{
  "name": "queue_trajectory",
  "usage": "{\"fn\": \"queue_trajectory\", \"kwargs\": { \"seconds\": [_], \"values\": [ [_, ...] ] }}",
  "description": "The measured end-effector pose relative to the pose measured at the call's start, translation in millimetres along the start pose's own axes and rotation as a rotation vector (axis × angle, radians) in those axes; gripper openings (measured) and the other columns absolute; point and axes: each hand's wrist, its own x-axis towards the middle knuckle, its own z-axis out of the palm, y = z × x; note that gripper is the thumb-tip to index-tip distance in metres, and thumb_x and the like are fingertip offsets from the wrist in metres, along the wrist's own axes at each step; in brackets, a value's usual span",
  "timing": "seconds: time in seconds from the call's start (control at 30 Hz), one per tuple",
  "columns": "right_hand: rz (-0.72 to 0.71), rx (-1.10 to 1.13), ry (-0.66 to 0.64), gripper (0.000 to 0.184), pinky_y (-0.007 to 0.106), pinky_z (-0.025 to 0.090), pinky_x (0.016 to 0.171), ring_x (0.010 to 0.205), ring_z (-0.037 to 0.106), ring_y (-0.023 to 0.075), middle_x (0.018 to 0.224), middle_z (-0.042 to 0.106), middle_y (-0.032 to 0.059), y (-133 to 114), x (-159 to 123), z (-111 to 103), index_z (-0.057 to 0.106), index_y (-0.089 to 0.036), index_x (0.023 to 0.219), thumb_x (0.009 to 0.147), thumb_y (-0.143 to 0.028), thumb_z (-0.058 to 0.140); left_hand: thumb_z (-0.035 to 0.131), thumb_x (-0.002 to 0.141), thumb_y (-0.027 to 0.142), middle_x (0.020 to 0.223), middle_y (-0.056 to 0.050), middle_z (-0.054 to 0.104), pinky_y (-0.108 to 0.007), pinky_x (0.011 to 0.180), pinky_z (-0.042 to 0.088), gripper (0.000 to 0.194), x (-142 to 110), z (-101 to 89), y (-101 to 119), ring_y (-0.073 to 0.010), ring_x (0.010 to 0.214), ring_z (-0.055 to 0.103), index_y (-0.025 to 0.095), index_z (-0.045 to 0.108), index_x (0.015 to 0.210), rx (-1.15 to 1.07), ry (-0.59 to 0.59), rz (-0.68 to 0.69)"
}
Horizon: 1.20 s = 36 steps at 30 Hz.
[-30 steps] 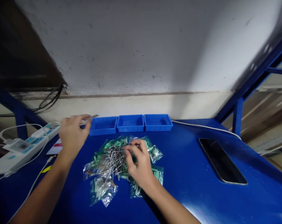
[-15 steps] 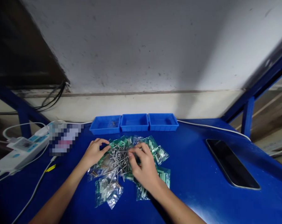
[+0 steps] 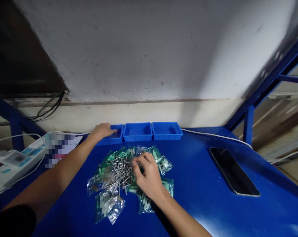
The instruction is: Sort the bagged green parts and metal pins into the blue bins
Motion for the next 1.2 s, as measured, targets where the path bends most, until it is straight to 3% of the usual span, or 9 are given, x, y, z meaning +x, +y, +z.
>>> {"fn": "queue_trajectory", "kwargs": {
  "seconds": [0.1, 0.23, 0.4, 0.7, 0.8, 0.9, 1.07, 1.13, 1.2],
  "values": [
    [0.016, 0.0, 0.032, 0.016, 0.033, 0.041, 0.074, 0.082, 0.054, 0.0192, 0.082, 0.057, 0.0041, 2.0, 3.3, -2.7, 0.063, -0.02, 0.085, 0.089, -0.024, 0.048, 0.071, 0.062, 0.036, 0.077, -0.016, 0.072, -0.032, 0.068, 0.049, 0.028, 28.8, 6.8, 1.0, -0.0304, 0.077, 0.068, 0.012, 0.071, 0.075, 0.024, -0.143, -0.033],
    [0.014, 0.001, 0.057, 0.016, 0.034, 0.041, 0.075, 0.083, 0.054, 0.0189, 0.083, 0.058, 0.004, 2.7, 7.1, -6.9, 0.063, -0.019, 0.084, 0.089, -0.023, 0.048, 0.065, 0.068, 0.04, 0.069, -0.012, 0.071, -0.031, 0.064, 0.048, 0.027, 36.0, 15.7, -8.9, -0.0262, 0.068, 0.068, 0.014, 0.07, 0.071, 0.043, -0.214, -0.066],
    [0.02, 0.006, 0.033, 0.016, 0.033, 0.041, 0.073, 0.082, 0.053, 0.0191, 0.082, 0.057, 0.0038, -0.2, 5.6, -6.1, 0.063, -0.02, 0.084, 0.089, -0.022, 0.048, 0.061, 0.064, 0.06, 0.101, -0.019, 0.069, -0.038, 0.072, 0.049, 0.054, 30.0, 15.4, -8.9, -0.0367, 0.095, 0.064, 0.015, 0.07, 0.093, 0.081, -0.15, -0.06],
    [0.038, -0.009, 0.039, 0.015, 0.034, 0.041, 0.076, 0.083, 0.052, 0.0185, 0.082, 0.057, 0.0034, 5.8, 6.7, -2.3, 0.063, -0.019, 0.082, 0.088, -0.02, 0.048, 0.059, 0.072, 0.04, 0.106, -0.021, 0.068, -0.039, 0.073, 0.05, 0.039, 6.5, -2.1, -3.2, -0.0377, 0.096, 0.063, 0.014, 0.07, 0.1, 0.054, 0.031, -0.048],
    [0.041, -0.013, 0.05, 0.015, 0.034, 0.04, 0.077, 0.083, 0.052, 0.0181, 0.082, 0.058, 0.003, 7.4, 7.6, -2.9, 0.062, -0.019, 0.082, 0.088, -0.02, 0.048, 0.048, 0.083, 0.043, 0.112, -0.009, 0.068, -0.032, 0.083, 0.048, 0.039, -9.9, -18.9, 7.1, -0.027, 0.104, 0.062, 0.022, 0.064, 0.112, -0.04, 0.193, 0.094],
    [0.046, -0.024, 0.027, 0.016, 0.033, 0.041, 0.074, 0.082, 0.052, 0.0182, 0.081, 0.056, 0.0034, 6.4, 5.6, -1.5, 0.062, -0.019, 0.083, 0.089, -0.021, 0.047, 0.048, 0.085, 0.039, 0.107, -0.007, 0.069, -0.028, 0.082, 0.048, 0.036, -24.1, -27.4, 33.3, -0.0227, 0.097, 0.064, 0.019, 0.063, 0.111, -0.159, 0.344, 0.297],
    [0.001, -0.064, 0.02, 0.017, 0.033, 0.041, 0.074, 0.082, 0.051, 0.0188, 0.082, 0.056, 0.0042, 5.2, 4.6, -1.6, 0.063, -0.019, 0.085, 0.089, -0.021, 0.047, 0.052, 0.084, 0.038, 0.124, -0.017, 0.055, -0.039, 0.09, 0.044, 0.048, -52.7, -11.3, 63.0, -0.0325, 0.117, 0.048, 0.01, 0.053, 0.124, 0.111, 0.265, 0.531],
    [-0.012, -0.073, 0.046, 0.017, 0.034, 0.041, 0.075, 0.082, 0.051, 0.0189, 0.083, 0.056, 0.0045, 5.0, 6.1, -3.8, 0.063, -0.019, 0.085, 0.089, -0.022, 0.046, 0.043, 0.089, 0.031, 0.128, -0.014, 0.053, -0.037, 0.093, 0.042, 0.043, -67.0, 1.7, 54.3, -0.0291, 0.118, 0.047, 0.013, 0.049, 0.128, 0.087, 0.27, 0.62],
    [-0.017, -0.07, 0.061, 0.018, 0.035, 0.041, 0.075, 0.082, 0.052, 0.0187, 0.084, 0.057, 0.0045, 4.2, 7.3, -6.0, 0.063, -0.019, 0.085, 0.089, -0.022, 0.046, 0.036, 0.091, 0.027, 0.121, -0.01, 0.058, -0.036, 0.091, 0.043, 0.037, -79.0, 15.8, 36.3, -0.0262, 0.111, 0.053, 0.017, 0.054, 0.123, 0.036, 0.225, 0.575]
  ]
}}
